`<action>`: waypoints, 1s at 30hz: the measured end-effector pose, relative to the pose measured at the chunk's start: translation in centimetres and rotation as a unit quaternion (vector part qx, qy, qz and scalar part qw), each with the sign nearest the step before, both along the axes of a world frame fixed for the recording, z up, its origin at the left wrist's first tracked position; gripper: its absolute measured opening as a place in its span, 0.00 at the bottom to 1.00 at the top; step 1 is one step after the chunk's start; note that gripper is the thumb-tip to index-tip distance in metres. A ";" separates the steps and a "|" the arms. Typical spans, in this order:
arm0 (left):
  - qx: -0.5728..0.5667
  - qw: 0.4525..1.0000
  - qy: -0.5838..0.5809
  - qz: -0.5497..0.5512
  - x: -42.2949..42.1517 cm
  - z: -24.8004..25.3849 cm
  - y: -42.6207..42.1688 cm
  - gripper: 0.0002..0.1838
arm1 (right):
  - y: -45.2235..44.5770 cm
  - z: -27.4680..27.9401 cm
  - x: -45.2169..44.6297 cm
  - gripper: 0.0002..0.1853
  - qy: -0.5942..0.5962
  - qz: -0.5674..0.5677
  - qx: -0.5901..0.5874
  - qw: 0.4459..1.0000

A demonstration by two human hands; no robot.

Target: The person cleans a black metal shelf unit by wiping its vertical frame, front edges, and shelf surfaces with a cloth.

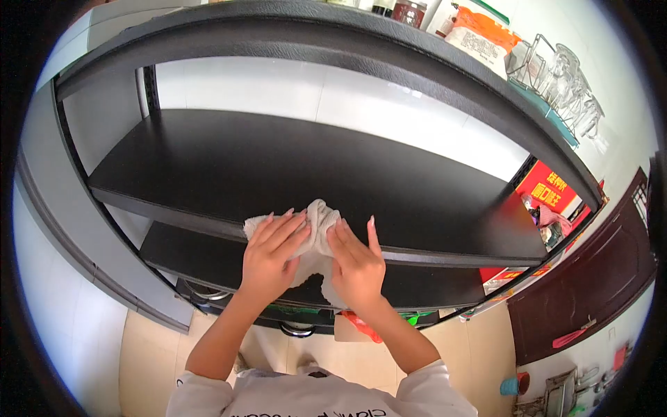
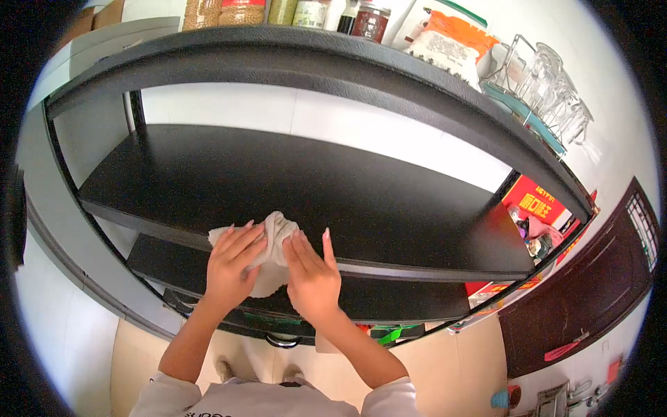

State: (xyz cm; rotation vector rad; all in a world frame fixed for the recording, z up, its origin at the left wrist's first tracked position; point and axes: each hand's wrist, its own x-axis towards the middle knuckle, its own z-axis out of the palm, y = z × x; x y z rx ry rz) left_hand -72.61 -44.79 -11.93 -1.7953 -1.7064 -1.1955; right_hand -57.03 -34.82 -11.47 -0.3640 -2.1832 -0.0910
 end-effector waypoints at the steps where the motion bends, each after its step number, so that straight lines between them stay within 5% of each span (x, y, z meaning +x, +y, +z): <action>1: 0.002 1.000 -0.002 -0.006 -0.1 0.2 -0.1 0.29 | -0.2 0.1 -0.3 0.22 0.001 -0.005 0.009 1.000; 18: -0.032 0.998 -0.037 0.031 -12.5 0.2 -8.5 0.25 | -7.9 0.0 -12.7 0.27 0.006 -0.040 -0.035 0.999; 21: -0.045 0.994 -0.091 -0.042 -14.8 1.3 -10.7 0.23 | -9.0 0.1 -15.2 0.28 0.020 -0.048 -0.037 0.998; 25: 0.085 0.954 -0.127 -0.259 -21.5 2.1 -17.7 0.19 | -10.1 -0.6 -17.1 0.29 0.033 -0.079 -0.066 0.994; 30: 0.109 0.932 -0.131 -0.321 -26.2 4.0 -24.5 0.21 | -11.6 -0.7 -20.2 0.28 0.060 -0.076 -0.064 0.993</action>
